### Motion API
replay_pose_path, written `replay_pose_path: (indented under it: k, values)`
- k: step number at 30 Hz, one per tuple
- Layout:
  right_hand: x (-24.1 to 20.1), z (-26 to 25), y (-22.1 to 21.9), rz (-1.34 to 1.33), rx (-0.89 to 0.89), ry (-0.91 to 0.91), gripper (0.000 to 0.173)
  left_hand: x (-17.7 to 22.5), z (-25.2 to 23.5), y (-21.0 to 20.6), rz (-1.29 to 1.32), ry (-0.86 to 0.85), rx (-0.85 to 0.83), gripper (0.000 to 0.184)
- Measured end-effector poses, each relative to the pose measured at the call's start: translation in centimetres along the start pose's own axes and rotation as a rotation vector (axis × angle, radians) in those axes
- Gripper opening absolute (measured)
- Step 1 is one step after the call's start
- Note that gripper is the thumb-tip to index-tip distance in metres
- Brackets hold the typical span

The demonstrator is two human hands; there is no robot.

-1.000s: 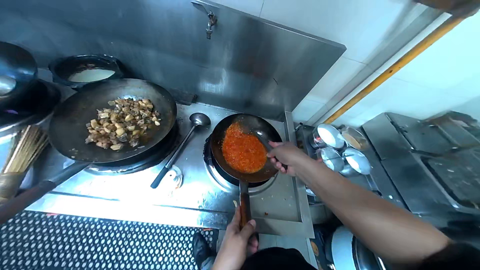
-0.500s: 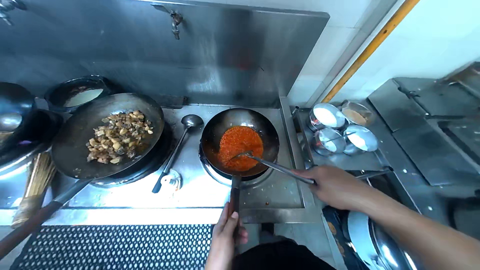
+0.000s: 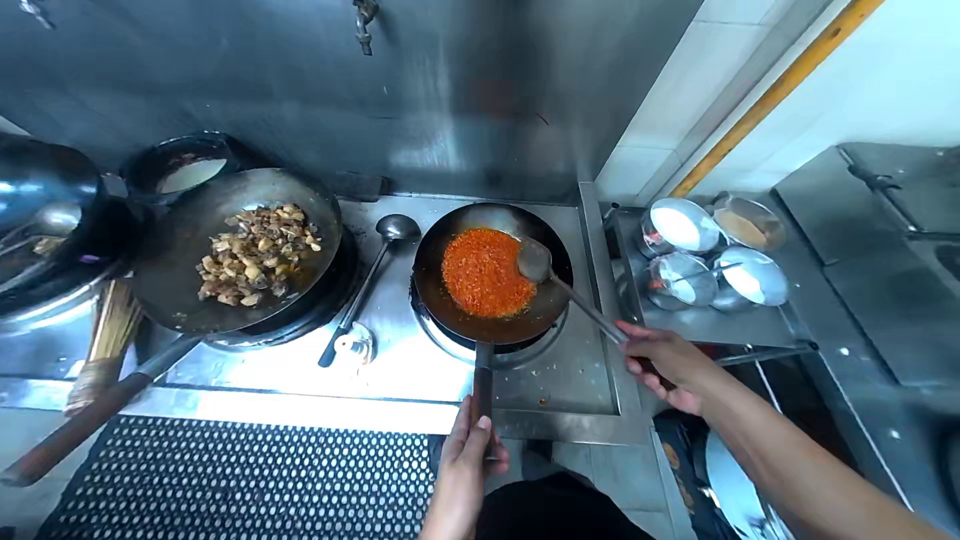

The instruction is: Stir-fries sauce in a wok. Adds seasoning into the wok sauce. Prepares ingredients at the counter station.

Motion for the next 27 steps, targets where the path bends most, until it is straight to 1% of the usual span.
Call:
replay_pose_path:
  k: [2,4,5,6,7,8,10,12,14,17,20,22,23,25,27]
  values:
    - [1.9,0.1,-2.8,-0.195,-0.050,-0.163,0.039,0.1,-0.4,0.2,-0.014,0.000,-0.072,0.059]
    - [3.5,0.3,-6.0,-0.405,-0.133,-0.297,0.025,-0.1,-0.6,0.5,-0.040,-0.003,-0.157,0.063]
    - [4.0,0.6,-7.3,-0.478,-0.178,-0.327,0.020,-0.2,-0.6,0.8,-0.047,0.000,-0.196,0.063]
    - [4.2,1.1,-8.2,-0.499,-0.215,-0.313,0.024,-0.2,-0.7,1.1,-0.042,0.006,-0.233,0.063]
    - [4.2,1.6,-8.7,-0.454,-0.239,-0.257,0.034,-0.3,-0.9,1.7,-0.034,0.015,-0.261,0.061]
    - [3.8,2.2,-8.7,-0.340,-0.242,-0.180,0.042,-0.4,-1.2,2.4,-0.029,0.027,-0.279,0.058]
    - [2.1,3.9,-7.6,0.006,-0.181,0.008,0.052,-0.7,-1.8,3.9,-0.046,0.045,-0.296,0.054]
    - [-0.5,6.1,-5.5,0.390,-0.053,0.201,0.055,-1.2,-2.2,4.8,-0.072,0.063,-0.319,0.053]
    - [-3.2,8.2,-3.3,0.716,0.067,0.336,0.054,-1.2,-1.9,5.0,-0.070,0.097,-0.344,0.054]
    - [-6.0,10.6,-1.3,1.085,0.173,0.406,0.054,-0.7,-1.6,3.8,-0.008,0.146,-0.361,0.057]
    - [-6.5,11.1,-2.4,1.387,0.174,0.345,0.053,-0.1,-2.4,1.8,0.083,0.193,-0.365,0.054]
    - [-5.4,9.4,-4.6,1.491,0.137,0.306,0.054,0.3,-2.8,0.7,0.126,0.243,-0.316,0.047]
    - [-4.8,8.0,-5.8,1.484,0.124,0.313,0.055,0.4,-2.9,0.4,0.131,0.254,-0.293,0.045]
    - [-4.1,4.9,-7.2,1.363,0.123,0.348,0.057,0.5,-3.0,0.0,0.108,0.240,-0.241,0.044]
    - [-4.3,2.3,-6.8,1.107,0.089,0.386,0.056,0.4,-2.8,0.0,0.080,0.210,-0.191,0.045]
Point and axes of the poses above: each hand's wrist, its own z-axis away from the middle knuckle, its own y-axis out of the back of the hand, x = y × z, the point moved 7 cm from there along -z, towards the middle knuckle, and after that the axes turned 6 degrees about x, right-handed, at the moved point
